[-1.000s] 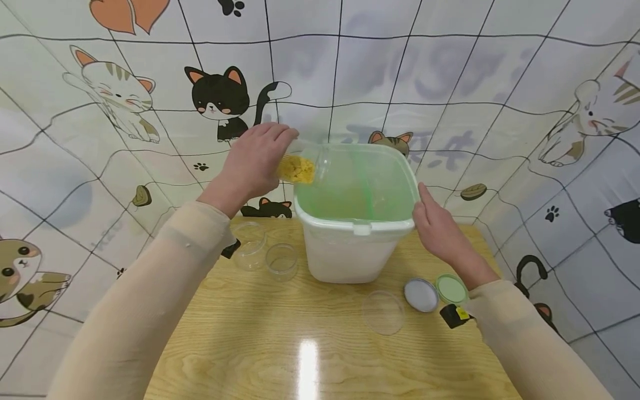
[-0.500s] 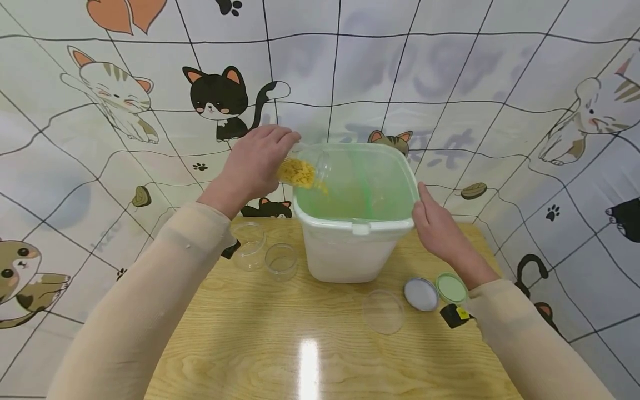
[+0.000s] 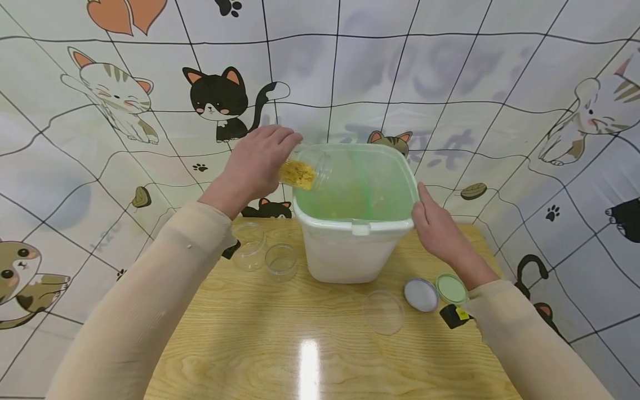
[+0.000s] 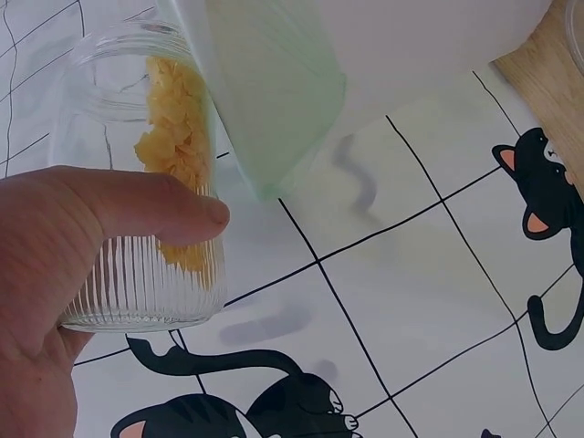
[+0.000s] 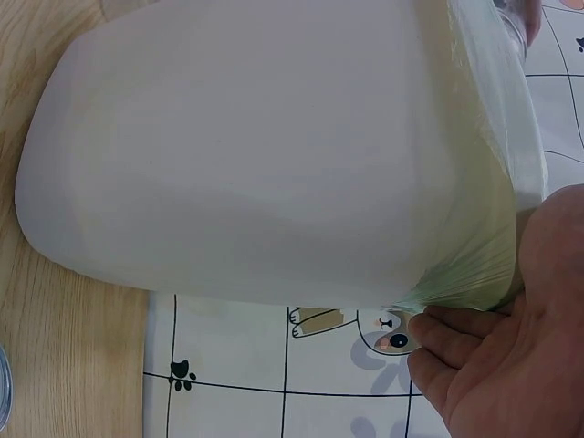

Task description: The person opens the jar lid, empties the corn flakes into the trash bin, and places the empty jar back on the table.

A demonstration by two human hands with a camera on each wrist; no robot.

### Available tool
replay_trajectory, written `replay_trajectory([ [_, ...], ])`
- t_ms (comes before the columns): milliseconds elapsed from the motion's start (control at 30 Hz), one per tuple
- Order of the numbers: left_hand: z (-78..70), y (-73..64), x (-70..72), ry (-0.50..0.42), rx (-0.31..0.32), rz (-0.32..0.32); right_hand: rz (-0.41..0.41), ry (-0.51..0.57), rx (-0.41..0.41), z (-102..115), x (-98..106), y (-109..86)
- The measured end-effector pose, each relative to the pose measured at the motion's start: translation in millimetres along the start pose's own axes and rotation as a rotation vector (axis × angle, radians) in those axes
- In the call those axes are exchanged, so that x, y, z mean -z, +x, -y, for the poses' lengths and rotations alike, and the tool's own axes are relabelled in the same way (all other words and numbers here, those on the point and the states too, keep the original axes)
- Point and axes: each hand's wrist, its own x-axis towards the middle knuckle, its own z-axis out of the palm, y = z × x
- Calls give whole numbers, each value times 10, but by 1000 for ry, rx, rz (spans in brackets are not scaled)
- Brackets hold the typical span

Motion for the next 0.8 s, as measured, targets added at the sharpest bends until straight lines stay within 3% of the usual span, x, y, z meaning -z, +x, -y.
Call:
replay_trajectory([
  [433,26,-9,6,28,-15,-6,0,7,3,-3,-11,7],
  [800,44,-8,41,15,13,11,-1,6,10,-1,-14,13],
])
